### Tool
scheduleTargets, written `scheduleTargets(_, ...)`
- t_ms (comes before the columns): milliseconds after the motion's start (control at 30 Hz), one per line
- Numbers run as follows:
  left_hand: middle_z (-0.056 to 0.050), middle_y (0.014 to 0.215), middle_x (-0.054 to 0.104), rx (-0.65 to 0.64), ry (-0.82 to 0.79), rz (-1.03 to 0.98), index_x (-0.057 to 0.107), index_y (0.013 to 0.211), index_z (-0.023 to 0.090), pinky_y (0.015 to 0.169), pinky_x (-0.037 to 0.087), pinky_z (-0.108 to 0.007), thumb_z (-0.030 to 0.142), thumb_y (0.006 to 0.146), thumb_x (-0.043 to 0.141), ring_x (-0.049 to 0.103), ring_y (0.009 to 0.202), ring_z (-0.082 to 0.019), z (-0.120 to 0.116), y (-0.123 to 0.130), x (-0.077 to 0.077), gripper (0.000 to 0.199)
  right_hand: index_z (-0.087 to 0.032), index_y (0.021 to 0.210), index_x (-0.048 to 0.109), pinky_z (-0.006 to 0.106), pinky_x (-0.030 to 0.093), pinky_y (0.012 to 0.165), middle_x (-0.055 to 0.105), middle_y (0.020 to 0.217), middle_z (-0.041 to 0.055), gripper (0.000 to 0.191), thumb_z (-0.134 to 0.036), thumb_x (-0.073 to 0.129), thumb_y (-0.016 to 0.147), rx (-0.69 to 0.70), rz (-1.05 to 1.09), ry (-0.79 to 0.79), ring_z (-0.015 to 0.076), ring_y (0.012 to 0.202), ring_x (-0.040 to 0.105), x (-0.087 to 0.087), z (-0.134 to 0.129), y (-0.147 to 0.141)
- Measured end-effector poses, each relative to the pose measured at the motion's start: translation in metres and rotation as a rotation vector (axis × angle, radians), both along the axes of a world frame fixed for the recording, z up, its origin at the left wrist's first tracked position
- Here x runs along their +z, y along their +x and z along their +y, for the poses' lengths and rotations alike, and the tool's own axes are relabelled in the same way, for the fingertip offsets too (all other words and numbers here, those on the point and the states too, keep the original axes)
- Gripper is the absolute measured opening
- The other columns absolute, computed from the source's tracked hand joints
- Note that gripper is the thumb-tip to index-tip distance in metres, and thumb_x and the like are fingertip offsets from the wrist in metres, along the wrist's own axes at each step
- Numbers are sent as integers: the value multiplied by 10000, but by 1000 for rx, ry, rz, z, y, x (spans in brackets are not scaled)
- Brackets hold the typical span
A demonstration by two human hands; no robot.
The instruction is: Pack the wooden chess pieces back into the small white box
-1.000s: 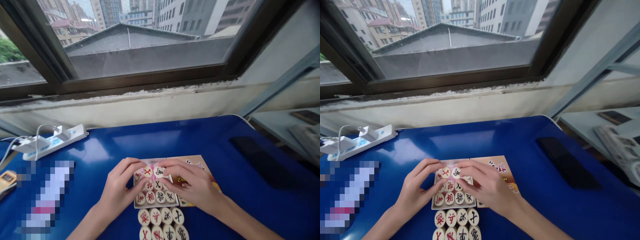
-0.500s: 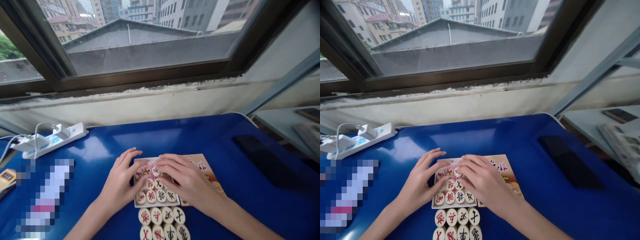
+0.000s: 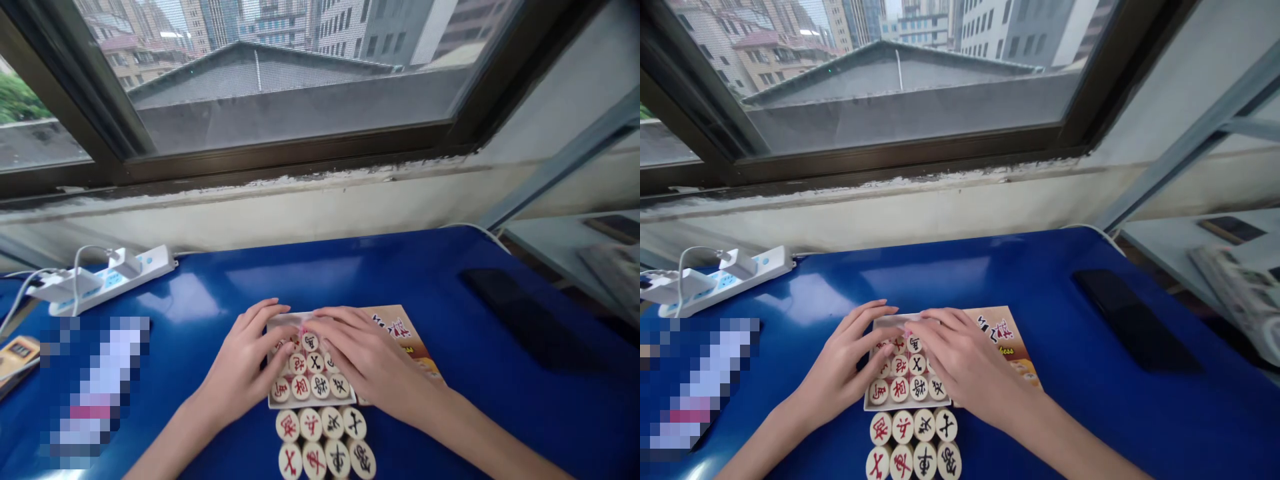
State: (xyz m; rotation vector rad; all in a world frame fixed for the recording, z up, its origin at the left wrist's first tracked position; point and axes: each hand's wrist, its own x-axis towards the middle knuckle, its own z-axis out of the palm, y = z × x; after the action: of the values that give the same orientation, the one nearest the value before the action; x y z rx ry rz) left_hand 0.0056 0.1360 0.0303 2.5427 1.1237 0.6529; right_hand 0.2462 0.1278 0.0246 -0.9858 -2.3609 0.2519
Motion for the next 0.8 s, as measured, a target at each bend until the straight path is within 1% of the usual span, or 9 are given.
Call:
scheduleTargets(100, -90, 1329, 629, 12, 33, -29, 664, 1173, 238, 1025, 518, -493, 205, 1032, 481, 504, 1350, -284, 1, -1, -1, 233, -175, 1350, 534, 464, 575, 970, 699, 1245, 89, 347, -158, 391, 1035, -9, 4, -3, 232, 1187, 631, -1, 0, 0)
scheduleTargets(200, -85, 1225, 677, 34, 122, -85, 666, 1142, 226, 982, 530, -451, 161, 1017, 497, 577, 1248, -261, 3, -4, 1, 219, -193, 1408, 494, 475, 573, 979, 686, 1283, 99, 383, -187, 417, 1033, -86, 78, -1, 237, 1223, 617, -1, 1, 2)
scheduleTargets(267, -77, 1162, 700, 54, 186, -122, 668, 1113, 222, 948, 539, -425, 142, 1006, 507, 616, 1173, -245, 3, -5, 6, 209, -215, 1391, 510, 465, 579, 964, 689, 1273, 92, 378, -190, 435, 1022, -143, 160, -5, 232, 1216, 623, 3, 1, 4)
scheduleTargets(333, -66, 1097, 716, 91, 238, -170, 670, 1076, 219, 913, 544, -396, 131, 996, 521, 644, 1095, -226, 2, -6, 12, 191, -226, 1338, 549, 438, 581, 948, 699, 1241, 83, 343, -188, 454, 1011, -184, 232, 3, 224, 1193, 635, 10, -1, 6)
scheduleTargets(433, -40, 1012, 723, 134, 300, -220, 662, 1044, 217, 856, 530, -355, 109, 974, 559, 657, 977, -194, -7, -8, 19, 165, -228, 1206, 621, 391, 572, 916, 722, 1136, 62, 257, -165, 489, 994, -218, 300, 80, 211, 1109, 662, 23, -12, 11)
scheduleTargets(533, -19, 968, 721, 160, 333, -222, 654, 1054, 222, 820, 509, -334, 88, 961, 576, 648, 914, -175, -23, -13, 18, 181, -235, 1068, 660, 349, 568, 836, 724, 1005, 40, 190, -140, 533, 964, -252, 342, 123, 195, 969, 689, 28, -33, 14)
scheduleTargets(600, -15, 947, 718, 204, 322, -225, 651, 1061, 224, 804, 508, -320, 87, 964, 570, 647, 895, -167, -38, -18, 12, 187, -240, 1031, 662, 326, 572, 814, 714, 967, 35, 166, -140, 558, 948, -272, 347, 112, 186, 927, 696, 22, -53, 16)
scheduleTargets(700, -14, 920, 716, 265, 310, -222, 651, 1062, 216, 782, 519, -287, 78, 965, 554, 659, 869, -153, -67, -26, 2, 195, -244, 1016, 654, 284, 591, 787, 702, 942, 33, 157, -138, 570, 936, -293, 342, 76, 171, 893, 706, 5, -84, 16)
scheduleTargets(800, -13, 924, 732, 306, 336, -184, 659, 1074, 214, 787, 533, -282, 64, 950, 564, 676, 861, -152, -97, -27, -7, 216, -246, 995, 643, 226, 602, 700, 699, 902, 29, 148, -139, 556, 941, -336, 364, 8, 147, 794, 714, -12, -110, 11)
